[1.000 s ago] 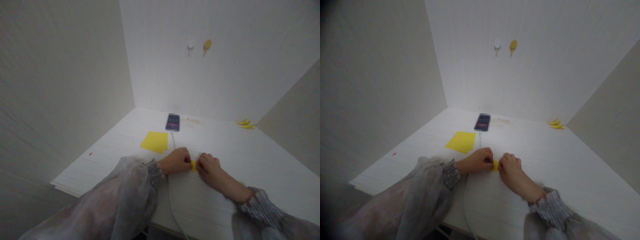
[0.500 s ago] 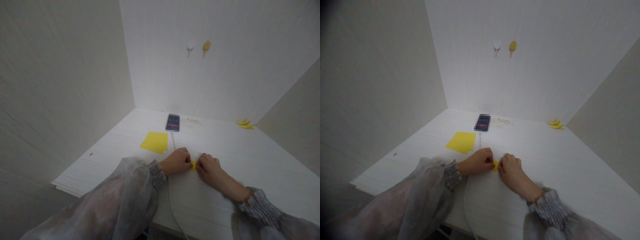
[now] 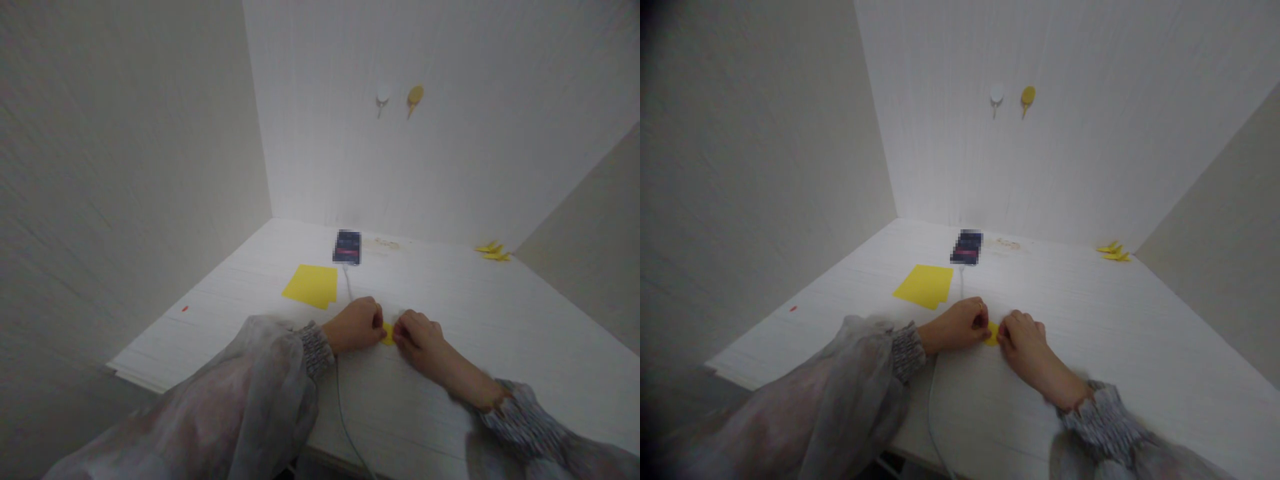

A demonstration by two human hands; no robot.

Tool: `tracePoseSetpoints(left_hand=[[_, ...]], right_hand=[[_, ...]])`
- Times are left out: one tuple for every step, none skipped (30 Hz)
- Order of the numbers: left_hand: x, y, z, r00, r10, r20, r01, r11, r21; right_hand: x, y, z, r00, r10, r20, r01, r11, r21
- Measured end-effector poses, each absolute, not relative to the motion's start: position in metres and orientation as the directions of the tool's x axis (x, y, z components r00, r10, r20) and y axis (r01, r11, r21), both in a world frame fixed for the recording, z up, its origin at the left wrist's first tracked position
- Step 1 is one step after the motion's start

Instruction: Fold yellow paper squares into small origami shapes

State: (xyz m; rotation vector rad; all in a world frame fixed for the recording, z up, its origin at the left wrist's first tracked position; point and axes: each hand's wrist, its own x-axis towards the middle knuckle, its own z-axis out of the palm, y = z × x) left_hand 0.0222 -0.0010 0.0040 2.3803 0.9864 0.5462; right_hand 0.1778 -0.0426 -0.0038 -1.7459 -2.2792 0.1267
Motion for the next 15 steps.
tracePoseSetpoints(left_hand=[[0.022,-0.001,0.004,0.655,0.737,0.167,0.528,-0.605,0.596],[0.022,-0.001,0.003,0.656,0.735,0.168,0.52,-0.603,0.605],[0.022,-0.001,0.003,0.66,0.731,0.174,0.509,-0.605,0.612],[0.021,0.0,0.003,0.667,0.723,0.181,0.497,-0.612,0.615],[0.021,0.0,0.002,0.673,0.716,0.187,0.487,-0.619,0.616],[0.021,0.0,0.002,0.678,0.71,0.192,0.479,-0.624,0.617],[0.021,0.0,0.002,0.681,0.706,0.194,0.476,-0.628,0.616],[0.022,0.0,0.002,0.683,0.704,0.193,0.476,-0.63,0.613],[0.022,0.0,0.002,0.685,0.703,0.191,0.48,-0.632,0.609],[0.022,0.0,0.003,0.686,0.703,0.187,0.486,-0.633,0.602],[0.022,0.0,0.003,0.687,0.703,0.183,0.492,-0.635,0.595],[0.022,0.0,0.003,0.687,0.704,0.181,0.497,-0.636,0.59],[0.022,0.0,0.004,0.685,0.706,0.18,0.502,-0.636,0.586],[0.022,-0.001,0.004,0.683,0.708,0.179,0.505,-0.635,0.584],[0.023,-0.001,0.004,0.681,0.71,0.18,0.508,-0.635,0.583]], right_hand=[[0.179,-0.043,-0.003,-0.24,0.958,0.157,0.928,0.274,-0.255],[0.179,-0.043,-0.003,-0.243,0.956,0.162,0.917,0.281,-0.284],[0.181,-0.044,-0.001,-0.252,0.953,0.17,0.902,0.295,-0.316],[0.182,-0.044,0.0,-0.271,0.945,0.182,0.882,0.319,-0.346],[0.183,-0.045,0.002,-0.304,0.932,0.198,0.857,0.358,-0.369],[0.184,-0.045,0.004,-0.354,0.91,0.217,0.827,0.413,-0.382],[0.186,-0.046,0.007,-0.412,0.88,0.238,0.793,0.475,-0.381],[0.188,-0.046,0.009,-0.47,0.844,0.258,0.761,0.536,-0.366],[0.19,-0.047,0.011,-0.53,0.802,0.275,0.726,0.597,-0.341],[0.192,-0.047,0.013,-0.57,0.771,0.285,0.707,0.637,-0.309],[0.195,-0.048,0.015,-0.608,0.738,0.292,0.686,0.674,-0.275],[0.197,-0.048,0.016,-0.646,0.707,0.289,0.663,0.707,-0.246],[0.199,-0.048,0.016,-0.673,0.683,0.286,0.648,0.73,-0.217],[0.201,-0.048,0.017,-0.697,0.658,0.284,0.631,0.751,-0.192],[0.202,-0.048,0.017,-0.715,0.641,0.279,0.619,0.766,-0.173]])
